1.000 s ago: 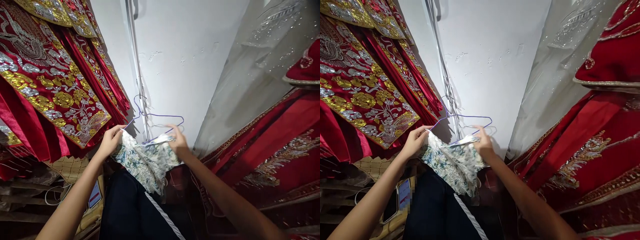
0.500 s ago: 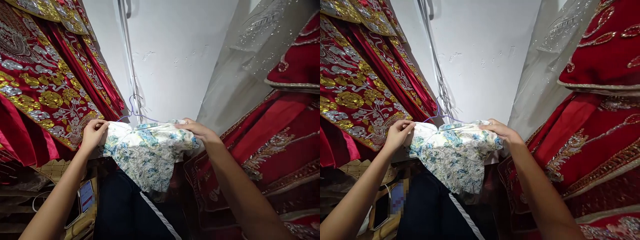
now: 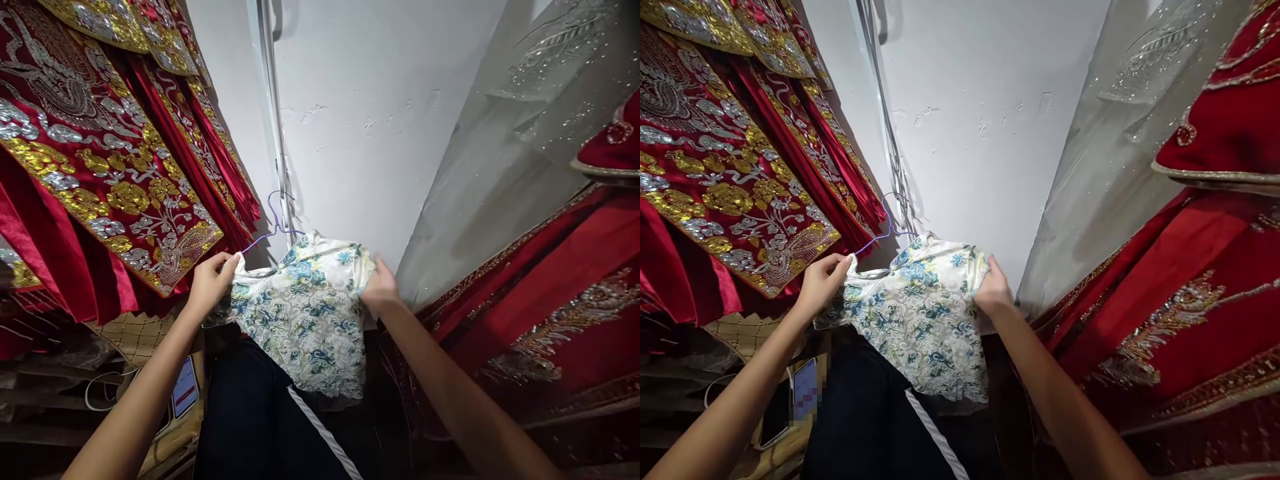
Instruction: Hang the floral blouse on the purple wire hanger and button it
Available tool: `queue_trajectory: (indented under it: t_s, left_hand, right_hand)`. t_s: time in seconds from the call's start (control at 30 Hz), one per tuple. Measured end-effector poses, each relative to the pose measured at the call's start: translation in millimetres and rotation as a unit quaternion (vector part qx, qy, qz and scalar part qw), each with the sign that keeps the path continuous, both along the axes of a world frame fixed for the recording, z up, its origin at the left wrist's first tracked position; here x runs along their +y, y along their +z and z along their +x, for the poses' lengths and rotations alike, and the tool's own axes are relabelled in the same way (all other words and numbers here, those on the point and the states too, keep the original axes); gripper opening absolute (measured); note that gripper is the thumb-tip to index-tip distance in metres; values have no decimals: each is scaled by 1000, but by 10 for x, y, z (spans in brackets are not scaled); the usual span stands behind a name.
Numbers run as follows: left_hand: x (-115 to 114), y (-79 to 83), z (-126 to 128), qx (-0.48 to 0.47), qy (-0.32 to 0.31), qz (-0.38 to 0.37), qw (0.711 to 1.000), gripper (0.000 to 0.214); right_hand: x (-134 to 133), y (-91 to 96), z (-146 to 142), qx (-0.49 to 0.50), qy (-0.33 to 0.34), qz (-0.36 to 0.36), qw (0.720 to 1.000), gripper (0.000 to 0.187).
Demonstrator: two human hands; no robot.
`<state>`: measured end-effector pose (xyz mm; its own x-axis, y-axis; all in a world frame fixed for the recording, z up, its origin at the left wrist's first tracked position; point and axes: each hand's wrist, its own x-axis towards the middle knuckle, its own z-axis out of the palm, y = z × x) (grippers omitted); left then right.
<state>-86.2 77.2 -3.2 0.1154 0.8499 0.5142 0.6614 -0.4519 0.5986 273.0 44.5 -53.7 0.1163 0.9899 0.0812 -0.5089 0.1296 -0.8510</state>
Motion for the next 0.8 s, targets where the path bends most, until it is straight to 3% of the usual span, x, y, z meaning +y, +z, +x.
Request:
queue_trajectory:
  t_s: [0.13,0.2,0.27,0.33,0.4,0.43,0.53,0.6,0.7,0.8]
  left_hand:
    - [30,79,59,8,13,32,999,41]
    - [62,145,110,15,29,47,998,36]
    - [85,190,147,11,34,55,998,30]
    - [74,197,172,-36,13,46,998,30]
    - [6,174,205,-115,-31,16,993,35]
    - [-52,158,232,-151,-57,-3,987,38]
    - [-301,131,389,-213,-144,-17,966,46]
    - [-496,144,552,-248,-211,0,945,53]
    - [-753,200,815,-328,-298,-42,896,66]
    - [-875,241,968,-398,-335,-149,841,67]
  right_hand:
    - [4,400,107,18,46,42,998,70]
    - [-97,647,-20,-31,67,92,993,76]
    - [-281,836,-220,-108,133,143,975,75]
    - [-507,910,-414,-215,281,192,915,65]
    - [-691,845,-552,-346,373,234,828,55]
    - [-741,763,-599,-417,352,248,800,54]
    - [-692,393,-697,-586,94,244,767,72]
    - [-554,150,-762,-641,-11,236,731,94]
    - [-391,-55,-873,-679,-78,274,676,107]
    - [-380,-91,-926,-682,-95,320,651,94]
